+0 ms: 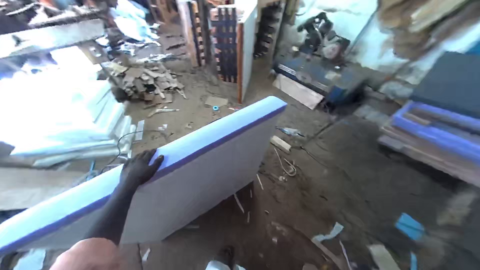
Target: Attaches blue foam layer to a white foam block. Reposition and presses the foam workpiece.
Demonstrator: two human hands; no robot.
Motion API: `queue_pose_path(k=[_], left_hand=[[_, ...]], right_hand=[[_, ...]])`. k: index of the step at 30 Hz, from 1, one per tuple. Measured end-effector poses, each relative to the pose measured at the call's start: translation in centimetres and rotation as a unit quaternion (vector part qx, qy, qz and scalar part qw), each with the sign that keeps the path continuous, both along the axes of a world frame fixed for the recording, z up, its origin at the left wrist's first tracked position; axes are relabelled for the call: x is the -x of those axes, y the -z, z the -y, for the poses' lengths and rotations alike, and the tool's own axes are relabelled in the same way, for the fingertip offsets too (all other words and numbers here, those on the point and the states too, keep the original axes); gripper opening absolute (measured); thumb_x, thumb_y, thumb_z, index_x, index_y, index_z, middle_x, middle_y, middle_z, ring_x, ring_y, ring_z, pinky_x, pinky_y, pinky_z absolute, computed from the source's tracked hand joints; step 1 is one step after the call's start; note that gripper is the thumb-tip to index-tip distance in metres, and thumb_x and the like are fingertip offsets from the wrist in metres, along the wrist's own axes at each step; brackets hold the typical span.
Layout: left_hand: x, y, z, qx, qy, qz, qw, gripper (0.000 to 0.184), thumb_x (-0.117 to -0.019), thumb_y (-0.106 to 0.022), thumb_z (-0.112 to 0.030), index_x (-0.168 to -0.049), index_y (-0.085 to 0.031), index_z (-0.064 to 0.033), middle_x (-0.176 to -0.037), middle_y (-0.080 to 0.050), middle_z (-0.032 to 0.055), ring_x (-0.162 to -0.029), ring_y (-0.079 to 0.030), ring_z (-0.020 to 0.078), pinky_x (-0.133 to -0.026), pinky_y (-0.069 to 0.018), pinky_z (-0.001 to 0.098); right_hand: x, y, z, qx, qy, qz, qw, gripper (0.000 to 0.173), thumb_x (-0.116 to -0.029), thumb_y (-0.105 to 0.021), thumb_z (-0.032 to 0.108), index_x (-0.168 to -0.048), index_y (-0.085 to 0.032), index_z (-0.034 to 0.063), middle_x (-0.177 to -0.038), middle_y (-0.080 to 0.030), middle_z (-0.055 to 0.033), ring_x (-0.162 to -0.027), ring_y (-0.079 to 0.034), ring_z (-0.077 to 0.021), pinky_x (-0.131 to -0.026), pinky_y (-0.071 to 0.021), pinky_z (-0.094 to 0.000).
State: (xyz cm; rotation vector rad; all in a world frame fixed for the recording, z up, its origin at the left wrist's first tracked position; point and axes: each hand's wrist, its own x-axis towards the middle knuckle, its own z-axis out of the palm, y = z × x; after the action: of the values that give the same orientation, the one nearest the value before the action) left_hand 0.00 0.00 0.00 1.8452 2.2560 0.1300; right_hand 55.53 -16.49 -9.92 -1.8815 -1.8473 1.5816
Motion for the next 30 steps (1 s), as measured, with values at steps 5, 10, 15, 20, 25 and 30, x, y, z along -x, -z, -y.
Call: queue_pose_path(k=[5, 10, 15, 20, 25, 30], left_hand=[[10.1, 1.0, 6.0, 0.012, -0.105, -0.029, 0.994, 0.075, -0.0971, -0.029, -0.078, -0.154, -0.048, -0.0330, -0.157, -0.049, 0.0068, -0.147, -0.041, 0.0375, -0.118, -0.0266, 0.0695], [7.4, -0.7, 4.1, 0.052, -0.151, 0.004, 0.987, 0.085, -0.0899, -0.029, -0.087, -0.151, -0.052, -0.0320, -0.153, -0.053, 0.0065, -0.145, -0.042, 0.0399, -0.113, -0.0224, 0.0775], [7.1, -0.2, 2.9, 0.025, -0.136, 0.029, 0.990, 0.086, -0.0883, -0.026, -0.089, -0.148, -0.055, -0.0338, -0.150, -0.057, -0.0026, -0.147, -0.043, 0.0267, -0.123, -0.0143, 0.0662], [7.5, 0.0, 2.4, 0.028, -0.162, 0.040, 0.986, 0.089, -0.0874, -0.023, -0.090, -0.144, -0.059, -0.0325, -0.144, -0.062, -0.0007, -0.139, -0.053, 0.0240, -0.121, -0.0240, 0.0631], [6.7, 0.3, 3.7, 0.019, -0.159, 0.035, 0.986, 0.083, -0.0915, -0.020, -0.086, -0.141, -0.061, -0.0334, -0.142, -0.064, -0.0007, -0.137, -0.054, 0.0244, -0.120, -0.0281, 0.0606], [3.9, 0.6, 7.6, 0.000, -0.162, 0.028, 0.986, 0.083, -0.0916, -0.022, -0.085, -0.141, -0.062, -0.0319, -0.143, -0.063, -0.0020, -0.138, -0.053, 0.0224, -0.122, -0.0251, 0.0596]], right_hand=[[6.4, -5.6, -11.9, -0.110, -0.024, -0.096, 0.989, 0.064, -0.0964, -0.069, 0.038, -0.150, -0.050, 0.0087, -0.139, -0.061, -0.0128, -0.121, -0.063, -0.0211, -0.102, -0.0531, -0.0382], [18.3, -12.2, -25.8, -0.375, -0.122, -0.042, 0.918, 0.069, -0.0941, -0.060, 0.064, -0.148, -0.054, 0.0212, -0.146, -0.059, -0.0012, -0.134, -0.056, -0.0180, -0.111, -0.0479, -0.0462], [29.2, -11.3, -36.3, -0.325, -0.269, 0.191, 0.886, 0.079, -0.0937, -0.037, 0.080, -0.151, -0.053, 0.0271, -0.151, -0.055, -0.0033, -0.144, -0.047, -0.0242, -0.122, -0.0272, -0.0570], [31.8, -11.1, -37.9, -0.241, -0.315, 0.272, 0.877, 0.088, -0.0905, -0.021, 0.087, -0.145, -0.059, 0.0299, -0.142, -0.063, -0.0087, -0.134, -0.057, -0.0321, -0.108, -0.0416, -0.0645], [30.6, -10.6, -36.4, -0.261, -0.310, 0.266, 0.875, 0.087, -0.0919, -0.020, 0.085, -0.145, -0.059, 0.0280, -0.146, -0.061, -0.0072, -0.137, -0.054, -0.0307, -0.111, -0.0394, -0.0636], [27.8, -10.6, -32.3, -0.278, -0.305, 0.263, 0.872, 0.087, -0.0916, -0.021, 0.085, -0.145, -0.059, 0.0279, -0.143, -0.063, -0.0081, -0.135, -0.056, -0.0310, -0.109, -0.0421, -0.0623]])
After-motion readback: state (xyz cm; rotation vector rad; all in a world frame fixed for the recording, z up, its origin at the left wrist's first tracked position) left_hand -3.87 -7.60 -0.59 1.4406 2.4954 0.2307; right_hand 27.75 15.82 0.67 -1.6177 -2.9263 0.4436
